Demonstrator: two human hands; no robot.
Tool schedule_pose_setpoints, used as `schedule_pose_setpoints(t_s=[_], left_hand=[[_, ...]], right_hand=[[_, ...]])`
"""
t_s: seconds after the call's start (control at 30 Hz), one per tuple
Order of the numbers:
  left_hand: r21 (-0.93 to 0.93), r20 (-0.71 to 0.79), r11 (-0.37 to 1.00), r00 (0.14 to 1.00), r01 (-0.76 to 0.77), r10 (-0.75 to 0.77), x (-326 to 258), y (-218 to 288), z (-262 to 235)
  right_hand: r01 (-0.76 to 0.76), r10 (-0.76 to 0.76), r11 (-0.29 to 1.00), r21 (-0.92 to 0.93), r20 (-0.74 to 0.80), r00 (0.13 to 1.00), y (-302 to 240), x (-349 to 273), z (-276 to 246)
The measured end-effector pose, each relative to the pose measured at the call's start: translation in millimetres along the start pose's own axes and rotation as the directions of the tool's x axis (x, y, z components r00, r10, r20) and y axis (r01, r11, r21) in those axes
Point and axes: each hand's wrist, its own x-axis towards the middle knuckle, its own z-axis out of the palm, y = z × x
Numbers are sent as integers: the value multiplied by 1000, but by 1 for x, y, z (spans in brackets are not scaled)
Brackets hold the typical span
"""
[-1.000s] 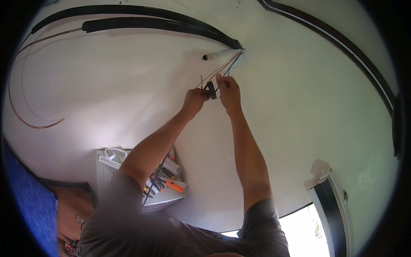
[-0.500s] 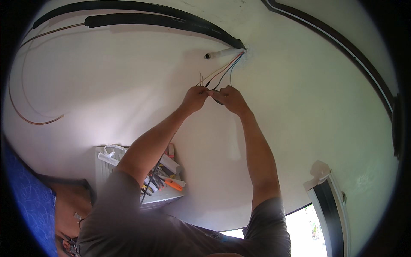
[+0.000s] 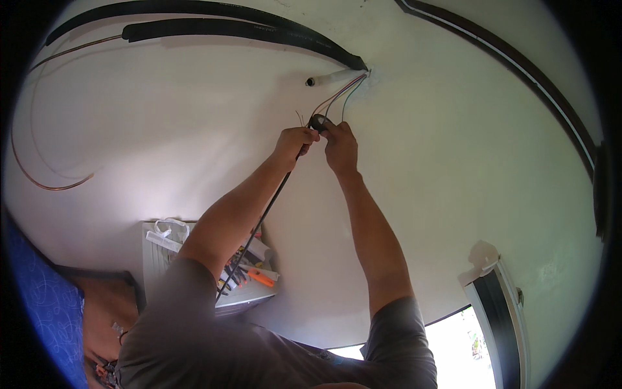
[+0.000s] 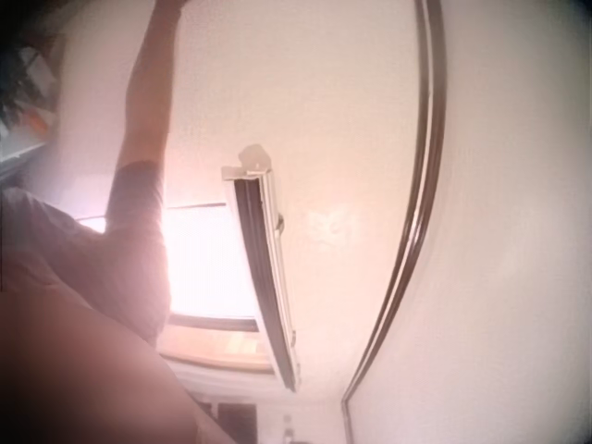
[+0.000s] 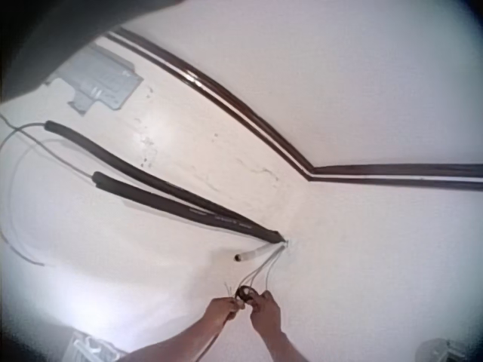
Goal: The person strips the insulation from several colored wires protruding from a ceiling hole, twists the exposed conductors together, and wraps the joints with electrical tape. The work is performed overhead with both hands while tools and materials rest on a nearby surface.
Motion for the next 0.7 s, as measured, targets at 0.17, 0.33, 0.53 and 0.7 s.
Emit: schedule_pose_setpoints(t_s=[0.17,0.33,0.53,0.7], left_hand=[[39,14,997,997,71,-72,1,6,-2],[62,-49,974,976,216,-214,-5,8,4],[235,-31,972,999,17,-10,0,10,2],[357,-90,924,979,-140,183,0,0,0]], right_hand=[[-89,99,994,57,-194,976,5,-14,25],[-231,378,776,586,-139,915,-4,-20,37],[-489,285,-31,871,477,831,2,-5,13],[-560,338,62,826,510,791,-4,9,-3]])
